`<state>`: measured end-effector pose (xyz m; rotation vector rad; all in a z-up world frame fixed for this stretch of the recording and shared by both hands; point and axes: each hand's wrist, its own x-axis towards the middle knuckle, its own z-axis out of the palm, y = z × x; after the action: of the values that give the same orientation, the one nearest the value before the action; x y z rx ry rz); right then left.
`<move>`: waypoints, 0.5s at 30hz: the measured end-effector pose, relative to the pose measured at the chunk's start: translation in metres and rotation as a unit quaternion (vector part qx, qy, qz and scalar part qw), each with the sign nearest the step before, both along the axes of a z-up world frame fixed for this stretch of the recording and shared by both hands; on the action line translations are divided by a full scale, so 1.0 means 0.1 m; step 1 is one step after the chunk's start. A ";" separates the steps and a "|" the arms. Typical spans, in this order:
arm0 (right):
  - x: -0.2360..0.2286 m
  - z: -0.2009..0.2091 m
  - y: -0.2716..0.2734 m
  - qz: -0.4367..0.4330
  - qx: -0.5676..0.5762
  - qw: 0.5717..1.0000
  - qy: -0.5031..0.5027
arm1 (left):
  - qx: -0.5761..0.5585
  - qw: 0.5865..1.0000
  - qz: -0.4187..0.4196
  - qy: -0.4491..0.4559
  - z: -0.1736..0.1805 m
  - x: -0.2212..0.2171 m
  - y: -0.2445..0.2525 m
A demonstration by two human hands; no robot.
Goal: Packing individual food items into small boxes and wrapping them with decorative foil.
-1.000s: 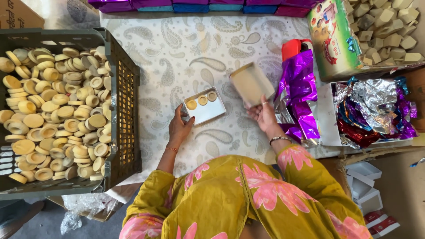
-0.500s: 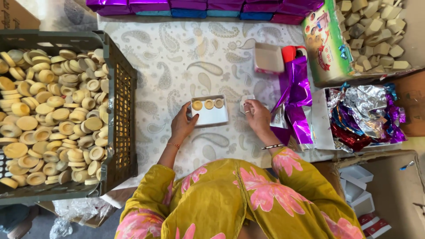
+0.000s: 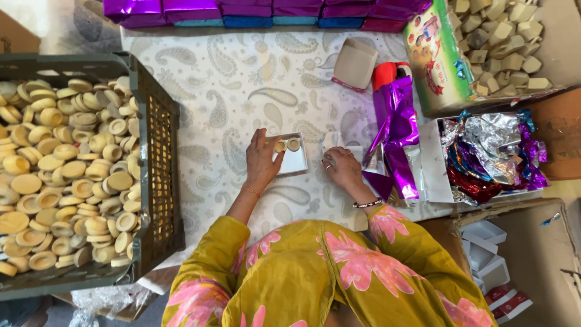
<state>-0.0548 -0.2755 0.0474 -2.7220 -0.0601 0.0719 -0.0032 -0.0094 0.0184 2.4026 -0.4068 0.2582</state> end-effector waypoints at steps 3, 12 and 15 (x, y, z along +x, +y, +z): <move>0.08 -0.18 -0.19 -0.031 0.070 0.997 0.016 | -0.101 0.994 0.026 -0.008 -0.04 -0.08 0.09; -0.14 -0.26 0.10 0.004 -0.009 0.999 -0.049 | -0.129 0.989 0.055 0.045 -0.41 -0.58 0.69; -0.24 -0.38 0.09 0.027 -0.026 0.998 -0.046 | -0.068 0.998 0.014 -0.013 -0.37 -0.64 0.70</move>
<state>-0.0784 -0.2660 0.0098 -2.7739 -0.1612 -0.0380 -0.0673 0.0605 -0.0190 2.2755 -0.3552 0.3204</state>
